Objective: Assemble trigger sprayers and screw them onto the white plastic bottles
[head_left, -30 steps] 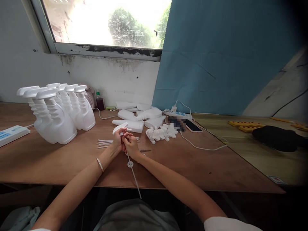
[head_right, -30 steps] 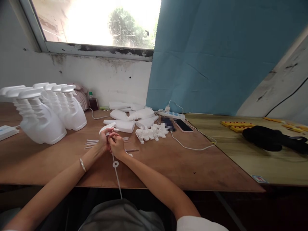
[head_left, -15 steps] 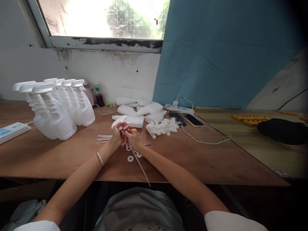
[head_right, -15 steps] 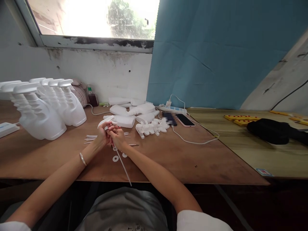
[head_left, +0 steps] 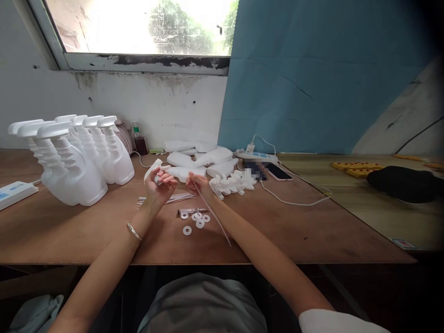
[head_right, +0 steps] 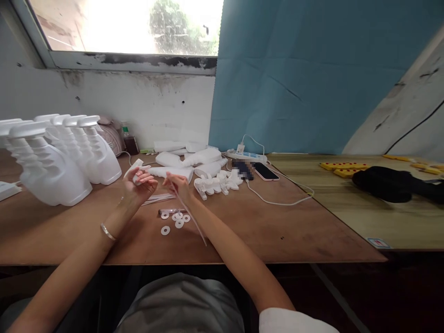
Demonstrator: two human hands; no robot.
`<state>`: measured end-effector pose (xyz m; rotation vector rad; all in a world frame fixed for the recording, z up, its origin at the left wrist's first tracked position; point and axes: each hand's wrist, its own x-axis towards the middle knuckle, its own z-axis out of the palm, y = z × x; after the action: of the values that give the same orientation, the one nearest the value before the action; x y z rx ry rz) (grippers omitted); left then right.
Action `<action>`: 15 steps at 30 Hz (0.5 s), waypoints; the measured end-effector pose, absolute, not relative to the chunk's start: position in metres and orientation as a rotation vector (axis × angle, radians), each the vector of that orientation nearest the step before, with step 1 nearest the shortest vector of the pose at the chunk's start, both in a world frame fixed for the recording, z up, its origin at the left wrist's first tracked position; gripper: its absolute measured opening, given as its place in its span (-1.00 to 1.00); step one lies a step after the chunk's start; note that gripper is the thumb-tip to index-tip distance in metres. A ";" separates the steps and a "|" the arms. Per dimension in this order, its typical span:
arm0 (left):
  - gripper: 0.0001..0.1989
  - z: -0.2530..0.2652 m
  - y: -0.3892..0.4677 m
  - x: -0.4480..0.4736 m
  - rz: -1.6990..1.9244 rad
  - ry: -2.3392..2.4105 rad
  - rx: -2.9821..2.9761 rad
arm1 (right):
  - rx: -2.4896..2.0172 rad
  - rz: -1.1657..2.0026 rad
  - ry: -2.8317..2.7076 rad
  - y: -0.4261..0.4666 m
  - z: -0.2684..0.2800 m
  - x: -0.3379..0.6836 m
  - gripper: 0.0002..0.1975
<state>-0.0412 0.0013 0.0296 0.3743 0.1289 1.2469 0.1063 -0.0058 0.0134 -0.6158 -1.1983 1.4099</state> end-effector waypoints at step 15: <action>-0.79 0.039 0.023 -0.074 1.561 0.325 0.317 | -0.845 0.827 -0.770 0.007 0.029 0.129 -0.77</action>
<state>-0.0736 0.0231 0.0390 0.3173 0.3248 1.5611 0.1286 0.0067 0.0289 -0.8449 -0.7699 0.8272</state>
